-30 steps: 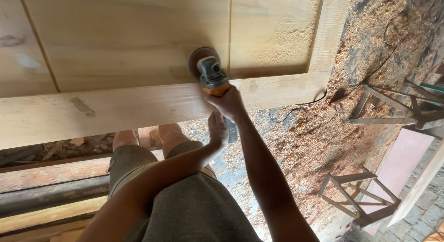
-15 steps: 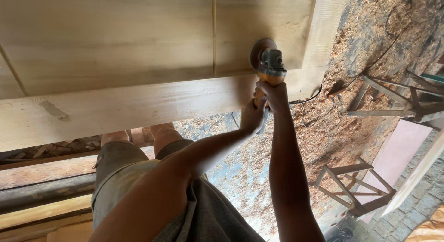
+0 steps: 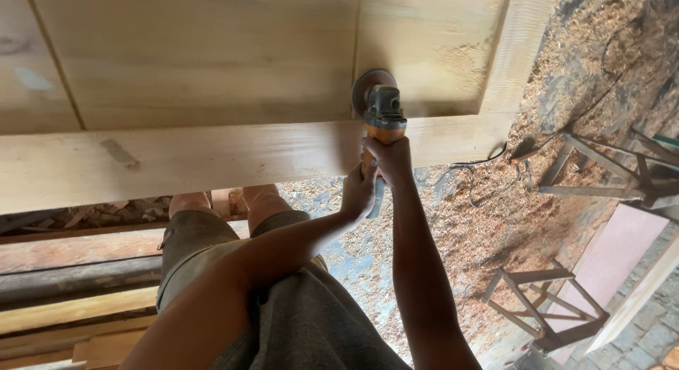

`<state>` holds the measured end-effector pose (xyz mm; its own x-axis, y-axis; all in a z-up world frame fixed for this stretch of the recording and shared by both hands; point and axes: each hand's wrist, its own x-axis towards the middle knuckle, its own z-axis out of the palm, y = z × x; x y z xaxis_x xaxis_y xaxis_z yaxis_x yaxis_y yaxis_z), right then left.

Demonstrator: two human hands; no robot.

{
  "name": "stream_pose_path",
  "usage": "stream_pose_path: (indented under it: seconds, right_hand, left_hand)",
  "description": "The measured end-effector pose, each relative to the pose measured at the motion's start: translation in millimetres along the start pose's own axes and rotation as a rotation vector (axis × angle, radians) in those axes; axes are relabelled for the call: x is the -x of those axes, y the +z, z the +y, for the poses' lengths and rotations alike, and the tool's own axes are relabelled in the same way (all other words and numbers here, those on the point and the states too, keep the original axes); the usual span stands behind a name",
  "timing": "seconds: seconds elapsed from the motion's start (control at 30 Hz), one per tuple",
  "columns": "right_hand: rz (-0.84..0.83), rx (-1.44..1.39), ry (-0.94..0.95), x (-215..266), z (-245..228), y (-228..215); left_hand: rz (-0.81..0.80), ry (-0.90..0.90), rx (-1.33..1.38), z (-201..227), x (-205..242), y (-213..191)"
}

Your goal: The person uses an orbital sander to smooth the surface of a large wooden panel with a geometric pattern. They move the sander systematically across the panel's surface, covering the entire area.

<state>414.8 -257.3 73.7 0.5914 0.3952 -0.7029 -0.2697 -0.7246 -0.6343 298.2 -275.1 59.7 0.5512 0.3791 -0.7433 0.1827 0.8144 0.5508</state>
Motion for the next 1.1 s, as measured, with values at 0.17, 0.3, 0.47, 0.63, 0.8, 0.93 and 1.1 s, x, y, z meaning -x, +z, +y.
stream_pose_path:
  seconds: [0.17, 0.3, 0.47, 0.63, 0.8, 0.93, 1.1]
  right_hand:
    - [-0.051, 0.091, -0.089, 16.7, -4.1, 53.6]
    - [-0.074, 0.142, -0.153, 36.9, -13.0, 99.1]
    - [-0.09, 0.188, -0.131, 65.2, -23.4, 172.6]
    - [-0.118, 0.212, -0.137, 94.2, -37.9, 261.1]
    - [-0.14, 0.215, -0.141, 127.4, -49.6, 357.8]
    - [-0.134, 0.247, -0.106, 150.0, -54.7, 428.6]
    - [-0.135, 0.345, -0.177, 167.3, -59.2, 502.5]
  left_hand:
    - [0.075, 0.01, -0.038, 5.9, 14.2, -52.0]
    - [0.183, 0.03, -0.125, 13.8, 32.9, -93.3]
    - [0.187, 0.092, -0.012, 29.5, 59.5, -159.9]
    - [0.177, 0.069, -0.014, 53.4, 85.8, -244.7]
    - [0.258, 0.131, -0.038, 69.6, 115.9, -334.2]
    - [0.255, 0.146, 0.129, 70.1, 129.1, -397.7]
    - [0.369, 0.11, -0.028, 44.2, 129.7, -466.2]
